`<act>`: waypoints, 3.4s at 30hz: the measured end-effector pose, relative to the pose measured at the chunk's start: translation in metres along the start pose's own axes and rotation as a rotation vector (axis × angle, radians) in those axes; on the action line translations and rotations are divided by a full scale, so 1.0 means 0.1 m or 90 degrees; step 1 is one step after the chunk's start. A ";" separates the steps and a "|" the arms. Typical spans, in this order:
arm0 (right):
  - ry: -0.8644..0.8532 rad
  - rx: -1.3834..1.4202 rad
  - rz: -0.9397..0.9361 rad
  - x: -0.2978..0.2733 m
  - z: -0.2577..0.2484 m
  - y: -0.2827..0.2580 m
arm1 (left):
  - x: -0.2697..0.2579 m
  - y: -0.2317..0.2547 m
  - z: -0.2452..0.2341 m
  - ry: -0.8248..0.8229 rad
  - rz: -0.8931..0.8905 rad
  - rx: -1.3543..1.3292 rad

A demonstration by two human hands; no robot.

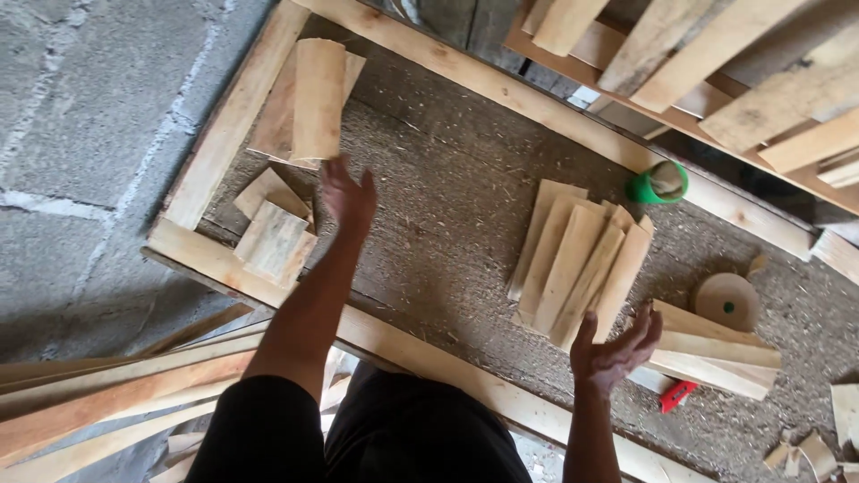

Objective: Arranging and trimming small wood pieces within a wooden frame on a workbench.

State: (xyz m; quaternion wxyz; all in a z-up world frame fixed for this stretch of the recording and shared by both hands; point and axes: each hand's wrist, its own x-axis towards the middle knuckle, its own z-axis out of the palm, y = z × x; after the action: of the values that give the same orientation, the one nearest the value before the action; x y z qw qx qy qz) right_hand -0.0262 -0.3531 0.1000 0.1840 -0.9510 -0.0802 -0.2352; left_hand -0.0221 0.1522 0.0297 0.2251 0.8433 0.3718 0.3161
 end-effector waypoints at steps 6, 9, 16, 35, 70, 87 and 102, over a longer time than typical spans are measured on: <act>-0.039 -0.019 -0.045 -0.26 -0.17 -0.67 | 0.96 -0.85 -0.02 -0.202 -0.200 0.123; -0.090 -0.009 -0.040 -0.39 -0.11 -0.85 | 1.21 -0.96 -0.06 -0.314 -0.260 0.168; -0.123 0.051 -0.082 -0.45 0.03 -1.34 | 1.48 -0.92 -0.01 -0.429 -0.282 0.276; -0.241 0.194 -0.082 -0.38 0.07 -2.15 | 1.55 -1.02 0.13 -0.410 -0.340 0.093; -0.223 0.103 0.106 -0.11 0.03 -0.16 | -2.09 2.15 -0.18 -0.692 -0.080 -0.245; 0.058 0.159 -0.216 -0.06 -0.53 -0.71 | -0.83 -1.11 -1.72 -0.096 -0.012 0.221; -0.159 0.298 -0.192 -0.47 -0.34 -1.97 | 0.11 -1.92 -1.08 -0.199 -0.385 0.030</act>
State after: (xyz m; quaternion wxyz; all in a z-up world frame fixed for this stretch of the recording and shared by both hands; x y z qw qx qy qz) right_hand -0.1288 -0.1887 0.1666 0.3498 -0.8817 -0.2946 -0.1159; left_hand -0.1848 0.2962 -0.0089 0.3430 0.7383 0.5732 0.0933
